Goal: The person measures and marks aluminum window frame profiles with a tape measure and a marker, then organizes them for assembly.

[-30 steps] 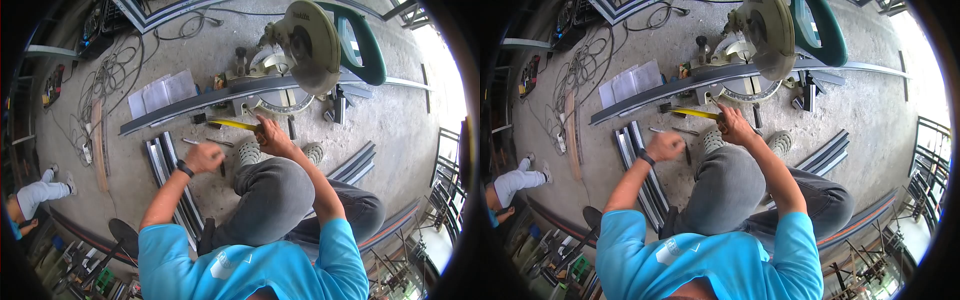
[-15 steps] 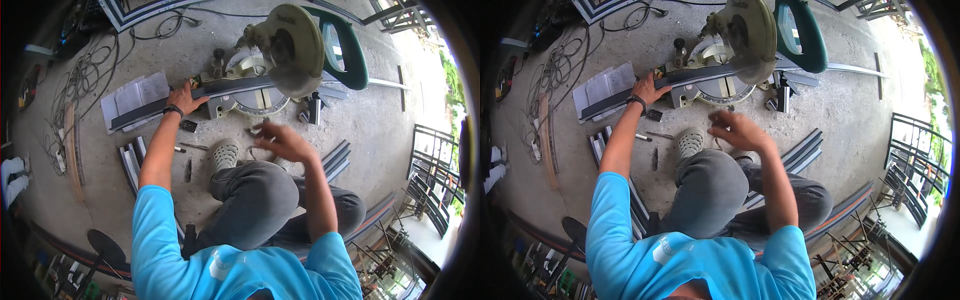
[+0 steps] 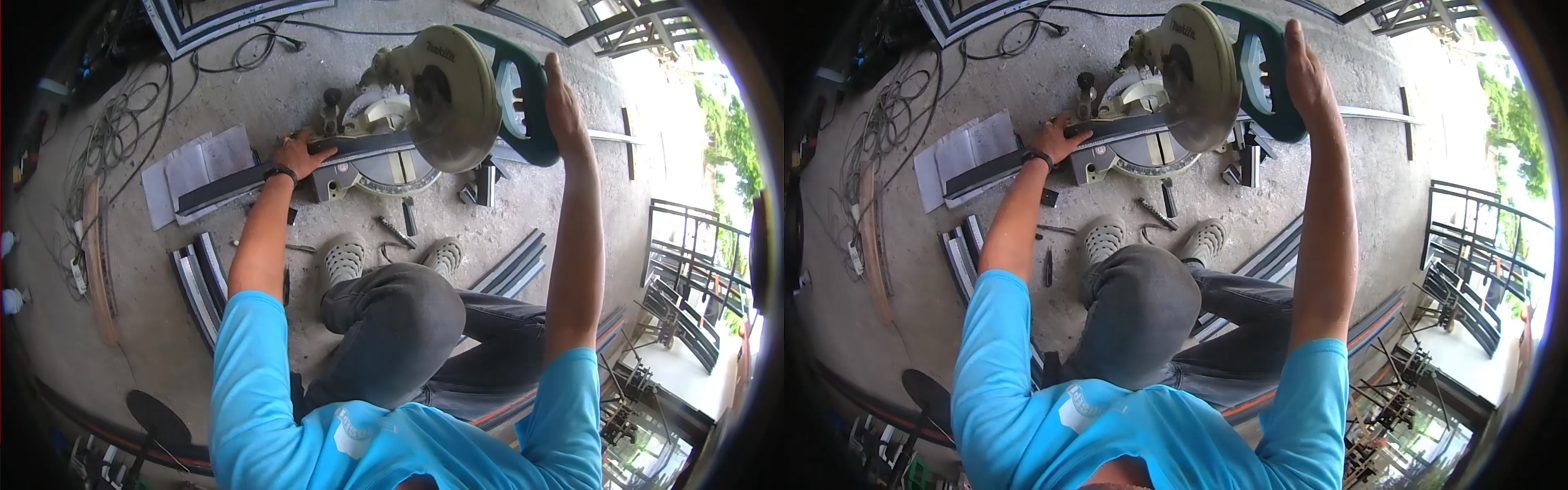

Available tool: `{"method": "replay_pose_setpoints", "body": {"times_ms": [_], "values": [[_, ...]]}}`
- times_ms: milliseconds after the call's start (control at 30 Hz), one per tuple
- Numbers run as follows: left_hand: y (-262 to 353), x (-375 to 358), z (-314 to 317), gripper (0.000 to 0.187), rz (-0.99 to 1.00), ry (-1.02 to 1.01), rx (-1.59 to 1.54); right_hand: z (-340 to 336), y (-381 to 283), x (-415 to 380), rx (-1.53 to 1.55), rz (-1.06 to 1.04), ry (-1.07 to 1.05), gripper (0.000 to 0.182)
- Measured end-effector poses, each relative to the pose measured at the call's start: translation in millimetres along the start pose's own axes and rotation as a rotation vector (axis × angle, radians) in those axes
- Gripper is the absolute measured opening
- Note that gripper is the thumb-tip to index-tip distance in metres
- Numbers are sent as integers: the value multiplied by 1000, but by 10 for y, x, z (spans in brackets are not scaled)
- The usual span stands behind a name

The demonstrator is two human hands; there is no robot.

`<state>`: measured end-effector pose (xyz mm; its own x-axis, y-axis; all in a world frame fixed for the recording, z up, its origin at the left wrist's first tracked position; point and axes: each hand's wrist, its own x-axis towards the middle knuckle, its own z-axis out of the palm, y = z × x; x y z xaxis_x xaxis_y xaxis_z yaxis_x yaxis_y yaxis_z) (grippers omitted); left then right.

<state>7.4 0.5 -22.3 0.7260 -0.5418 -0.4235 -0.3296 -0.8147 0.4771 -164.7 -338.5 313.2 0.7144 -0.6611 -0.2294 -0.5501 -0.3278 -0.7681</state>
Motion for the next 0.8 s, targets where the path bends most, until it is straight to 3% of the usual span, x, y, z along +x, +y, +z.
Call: {"method": "replay_pose_setpoints", "body": {"times_ms": [100, 233, 433, 800], "values": [[39, -89, -116, 114, 90, -96, 77, 115, 361, -257, 245, 105, -17, 89], [62, -144, -126, 113, 67, -69, 13, 304, 859, -494, 429, 147, -61, 82], [71, -131, -100, 114, 43, -54, 27, 449, 931, -700, 250, 28, 71, 78], [110, -171, -97, 114, 26, -15, 55, 584, 1168, -797, 236, 3, 133, 80]]}}
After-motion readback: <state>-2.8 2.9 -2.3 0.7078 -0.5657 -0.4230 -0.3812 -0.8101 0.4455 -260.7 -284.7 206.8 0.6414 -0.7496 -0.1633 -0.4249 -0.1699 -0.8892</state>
